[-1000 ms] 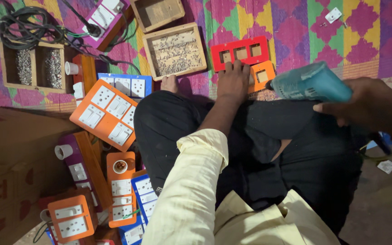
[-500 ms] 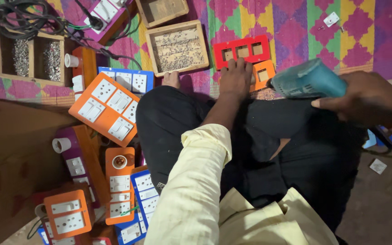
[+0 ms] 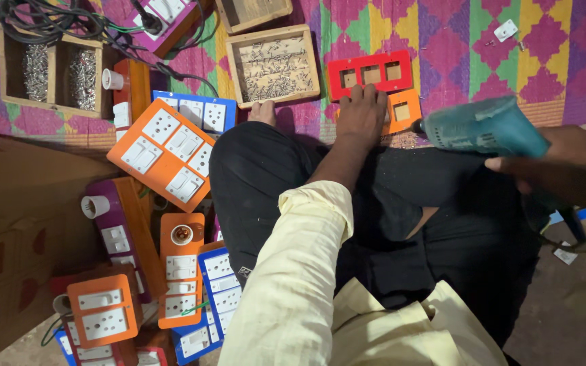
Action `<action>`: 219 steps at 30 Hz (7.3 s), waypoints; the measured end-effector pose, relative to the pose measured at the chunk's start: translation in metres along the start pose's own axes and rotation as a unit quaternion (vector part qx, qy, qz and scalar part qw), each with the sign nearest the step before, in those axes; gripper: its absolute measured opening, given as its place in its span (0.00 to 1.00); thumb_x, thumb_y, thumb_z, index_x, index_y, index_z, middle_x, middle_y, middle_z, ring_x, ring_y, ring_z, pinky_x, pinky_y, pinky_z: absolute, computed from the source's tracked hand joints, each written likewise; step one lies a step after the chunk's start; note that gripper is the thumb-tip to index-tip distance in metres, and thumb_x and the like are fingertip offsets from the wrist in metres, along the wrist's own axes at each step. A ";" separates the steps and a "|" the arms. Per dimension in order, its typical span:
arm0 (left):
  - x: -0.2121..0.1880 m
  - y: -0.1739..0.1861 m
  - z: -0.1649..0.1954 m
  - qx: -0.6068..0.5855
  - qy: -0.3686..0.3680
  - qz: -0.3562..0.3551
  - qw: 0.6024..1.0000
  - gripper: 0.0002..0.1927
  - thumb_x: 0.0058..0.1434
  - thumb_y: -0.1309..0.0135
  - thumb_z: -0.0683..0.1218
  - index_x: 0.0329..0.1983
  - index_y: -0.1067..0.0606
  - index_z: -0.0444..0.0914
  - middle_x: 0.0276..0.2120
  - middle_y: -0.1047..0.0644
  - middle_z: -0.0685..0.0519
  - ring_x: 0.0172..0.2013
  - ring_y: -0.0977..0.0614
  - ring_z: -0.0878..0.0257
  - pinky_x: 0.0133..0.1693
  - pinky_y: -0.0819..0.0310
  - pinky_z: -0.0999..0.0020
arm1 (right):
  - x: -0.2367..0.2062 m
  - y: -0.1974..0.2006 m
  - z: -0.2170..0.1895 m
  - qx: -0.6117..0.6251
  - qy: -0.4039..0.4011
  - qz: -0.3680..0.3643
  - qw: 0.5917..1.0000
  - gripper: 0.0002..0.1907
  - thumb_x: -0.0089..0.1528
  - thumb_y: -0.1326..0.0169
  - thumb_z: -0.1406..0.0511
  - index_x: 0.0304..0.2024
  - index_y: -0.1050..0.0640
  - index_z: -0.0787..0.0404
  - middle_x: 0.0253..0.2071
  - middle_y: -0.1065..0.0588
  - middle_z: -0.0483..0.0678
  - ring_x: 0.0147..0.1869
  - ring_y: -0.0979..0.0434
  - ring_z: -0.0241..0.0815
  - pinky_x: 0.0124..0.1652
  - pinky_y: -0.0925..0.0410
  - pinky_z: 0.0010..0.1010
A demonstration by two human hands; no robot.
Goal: The person sits on the floor and uses a corded power drill to make holes in the sides of several small, colorful plastic boxes. They handle each box individually, drilling multiple holes into the sides before setting it aside.
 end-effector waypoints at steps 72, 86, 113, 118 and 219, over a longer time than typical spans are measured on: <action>0.003 0.003 0.003 -0.050 0.006 -0.006 0.999 0.15 0.60 0.48 0.51 0.51 0.25 0.46 0.51 0.27 0.52 0.53 0.27 0.51 0.49 0.29 0.51 | 0.029 0.058 -0.068 0.027 0.016 0.068 0.997 0.24 0.62 0.35 0.49 0.35 0.19 0.66 0.22 0.22 0.54 0.20 0.22 0.47 0.30 0.29 0.41; 0.003 0.009 0.006 -0.069 0.011 -0.003 0.998 0.14 0.61 0.49 0.50 0.49 0.24 0.46 0.51 0.26 0.52 0.54 0.28 0.50 0.50 0.30 0.50 | 0.073 0.090 -0.075 -0.101 0.008 0.027 0.994 0.23 0.65 0.41 0.49 0.38 0.15 0.64 0.21 0.22 0.53 0.20 0.24 0.47 0.28 0.30 0.44; 0.002 0.027 0.000 -0.050 -0.008 -0.018 0.999 0.16 0.61 0.47 0.49 0.53 0.25 0.47 0.52 0.27 0.52 0.55 0.27 0.51 0.51 0.29 0.50 | 0.036 0.047 -0.031 0.137 0.045 0.112 0.983 0.23 0.61 0.36 0.50 0.38 0.18 0.66 0.21 0.24 0.51 0.24 0.24 0.45 0.32 0.32 0.39; 0.007 0.039 0.003 -0.050 -0.004 -0.076 0.996 0.36 0.39 0.35 0.56 0.55 0.26 0.48 0.53 0.28 0.52 0.56 0.29 0.49 0.47 0.31 0.48 | 0.015 0.017 0.018 0.388 0.045 0.061 0.919 0.27 0.65 0.39 0.53 0.58 0.25 0.62 0.30 0.27 0.53 0.30 0.25 0.45 0.31 0.30 0.39; -0.021 0.029 -0.041 -0.180 0.229 -0.226 0.930 0.34 0.59 0.38 0.48 0.67 0.38 0.48 0.51 0.19 0.47 0.52 0.17 0.49 0.47 0.20 0.51 | -0.042 -0.010 -0.070 0.195 0.097 0.036 0.975 0.23 0.55 0.38 0.49 0.30 0.20 0.64 0.24 0.22 0.52 0.28 0.17 0.47 0.35 0.28 0.38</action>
Point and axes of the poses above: each hand's wrist, its own x-axis towards the middle knuckle, its own y-axis out of the back of the hand, z = x × y, the point moved 2 cm from there along x, towards the middle knuckle
